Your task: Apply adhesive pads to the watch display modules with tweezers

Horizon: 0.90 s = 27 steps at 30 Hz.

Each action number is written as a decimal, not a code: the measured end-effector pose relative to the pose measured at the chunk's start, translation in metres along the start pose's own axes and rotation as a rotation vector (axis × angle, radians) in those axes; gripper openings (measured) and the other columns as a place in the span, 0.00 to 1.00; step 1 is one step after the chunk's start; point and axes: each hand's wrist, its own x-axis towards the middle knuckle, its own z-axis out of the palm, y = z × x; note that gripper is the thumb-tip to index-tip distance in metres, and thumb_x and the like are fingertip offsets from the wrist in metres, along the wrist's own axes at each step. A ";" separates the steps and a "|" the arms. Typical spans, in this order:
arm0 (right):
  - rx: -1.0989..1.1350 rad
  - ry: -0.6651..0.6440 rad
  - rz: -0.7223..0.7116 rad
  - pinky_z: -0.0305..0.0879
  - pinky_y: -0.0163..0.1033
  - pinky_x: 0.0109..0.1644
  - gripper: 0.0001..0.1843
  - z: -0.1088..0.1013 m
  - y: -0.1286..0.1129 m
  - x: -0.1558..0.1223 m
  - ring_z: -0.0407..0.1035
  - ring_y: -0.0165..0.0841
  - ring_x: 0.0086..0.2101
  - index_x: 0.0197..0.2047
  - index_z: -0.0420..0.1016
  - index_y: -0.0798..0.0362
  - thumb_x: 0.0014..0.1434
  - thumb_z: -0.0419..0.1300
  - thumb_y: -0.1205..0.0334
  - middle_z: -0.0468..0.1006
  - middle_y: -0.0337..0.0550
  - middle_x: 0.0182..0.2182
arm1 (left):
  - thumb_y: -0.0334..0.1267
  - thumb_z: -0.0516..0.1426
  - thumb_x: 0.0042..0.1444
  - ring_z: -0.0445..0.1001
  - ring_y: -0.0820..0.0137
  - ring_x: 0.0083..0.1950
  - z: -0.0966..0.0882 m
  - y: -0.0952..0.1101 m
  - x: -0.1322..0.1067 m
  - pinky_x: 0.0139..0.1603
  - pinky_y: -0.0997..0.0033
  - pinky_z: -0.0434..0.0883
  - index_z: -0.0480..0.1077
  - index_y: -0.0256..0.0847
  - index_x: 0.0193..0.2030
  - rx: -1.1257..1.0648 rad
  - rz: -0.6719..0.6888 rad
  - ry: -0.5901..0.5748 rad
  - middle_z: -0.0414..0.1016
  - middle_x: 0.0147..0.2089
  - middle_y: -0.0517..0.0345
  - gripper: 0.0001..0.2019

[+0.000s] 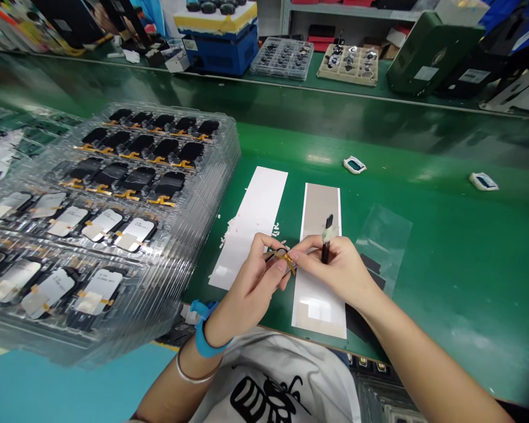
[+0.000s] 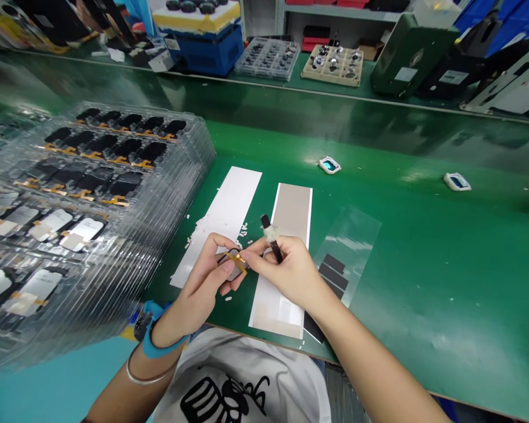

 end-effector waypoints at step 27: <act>-0.276 0.649 -0.151 0.78 0.35 0.38 0.03 0.035 0.034 -0.111 0.75 0.34 0.39 0.39 0.75 0.52 0.65 0.61 0.67 0.75 0.44 0.38 | 0.38 0.44 0.72 0.74 0.63 0.40 0.015 0.017 -0.024 0.39 0.63 0.67 0.61 0.41 0.47 0.736 0.003 -0.242 0.74 0.42 0.52 0.08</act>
